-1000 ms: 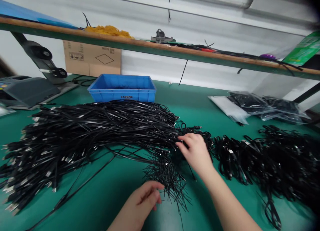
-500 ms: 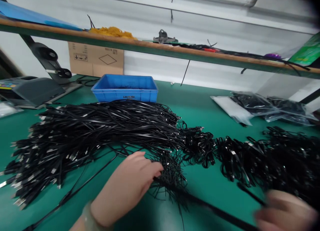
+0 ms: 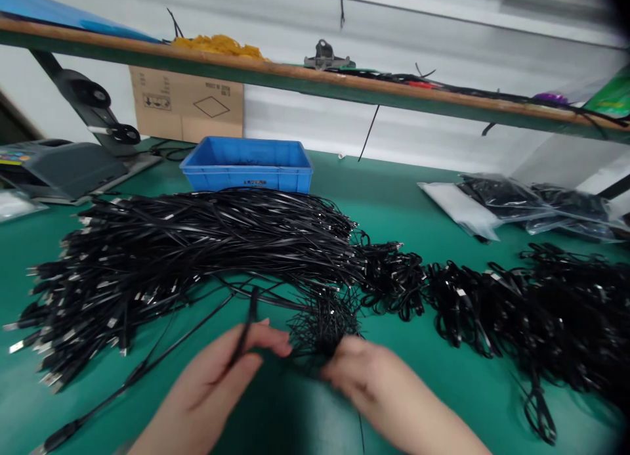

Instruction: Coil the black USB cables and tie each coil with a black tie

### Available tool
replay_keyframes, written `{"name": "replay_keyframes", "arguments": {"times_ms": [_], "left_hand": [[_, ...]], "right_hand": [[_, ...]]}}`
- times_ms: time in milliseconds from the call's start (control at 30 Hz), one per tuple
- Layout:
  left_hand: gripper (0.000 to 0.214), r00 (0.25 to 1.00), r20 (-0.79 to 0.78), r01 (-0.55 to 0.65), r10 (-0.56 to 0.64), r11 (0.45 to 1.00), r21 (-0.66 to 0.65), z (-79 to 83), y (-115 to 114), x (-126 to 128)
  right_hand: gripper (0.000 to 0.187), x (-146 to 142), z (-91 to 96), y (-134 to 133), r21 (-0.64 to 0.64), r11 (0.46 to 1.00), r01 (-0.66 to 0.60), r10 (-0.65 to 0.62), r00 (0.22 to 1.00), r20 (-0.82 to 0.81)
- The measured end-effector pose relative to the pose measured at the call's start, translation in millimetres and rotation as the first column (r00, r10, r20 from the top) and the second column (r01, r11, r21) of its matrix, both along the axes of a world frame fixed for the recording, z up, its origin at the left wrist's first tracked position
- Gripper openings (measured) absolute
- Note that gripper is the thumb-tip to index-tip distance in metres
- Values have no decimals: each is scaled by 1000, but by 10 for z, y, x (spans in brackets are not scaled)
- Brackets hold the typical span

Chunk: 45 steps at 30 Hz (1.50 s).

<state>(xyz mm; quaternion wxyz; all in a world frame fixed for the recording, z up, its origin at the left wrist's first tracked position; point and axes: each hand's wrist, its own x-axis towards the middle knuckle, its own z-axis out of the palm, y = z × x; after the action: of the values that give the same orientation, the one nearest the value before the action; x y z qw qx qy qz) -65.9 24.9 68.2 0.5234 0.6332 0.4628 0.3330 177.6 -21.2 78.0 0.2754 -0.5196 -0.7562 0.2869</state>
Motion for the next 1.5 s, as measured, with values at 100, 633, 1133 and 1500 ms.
{"name": "replay_keyframes", "arguments": {"times_ms": [100, 633, 1133, 1500], "left_hand": [[26, 952, -148, 250, -269, 959, -135, -24, -77, 148], [32, 828, 351, 557, -438, 565, -609, -172, -30, 103], [38, 953, 289, 238, -86, 803, -546, -363, -60, 391], [36, 929, 361, 208, 85, 686, -698, -530, -274, 555]], "right_hand": [[27, -242, 64, -44, -179, 977, -113, 72, 973, -219], [14, -201, -213, -57, -500, 800, -332, -32, 809, -588], [24, -225, -375, -12, -546, 744, -384, -456, 306, -836], [8, 66, -432, 110, -79, 913, 400, -400, 916, 16]]}}
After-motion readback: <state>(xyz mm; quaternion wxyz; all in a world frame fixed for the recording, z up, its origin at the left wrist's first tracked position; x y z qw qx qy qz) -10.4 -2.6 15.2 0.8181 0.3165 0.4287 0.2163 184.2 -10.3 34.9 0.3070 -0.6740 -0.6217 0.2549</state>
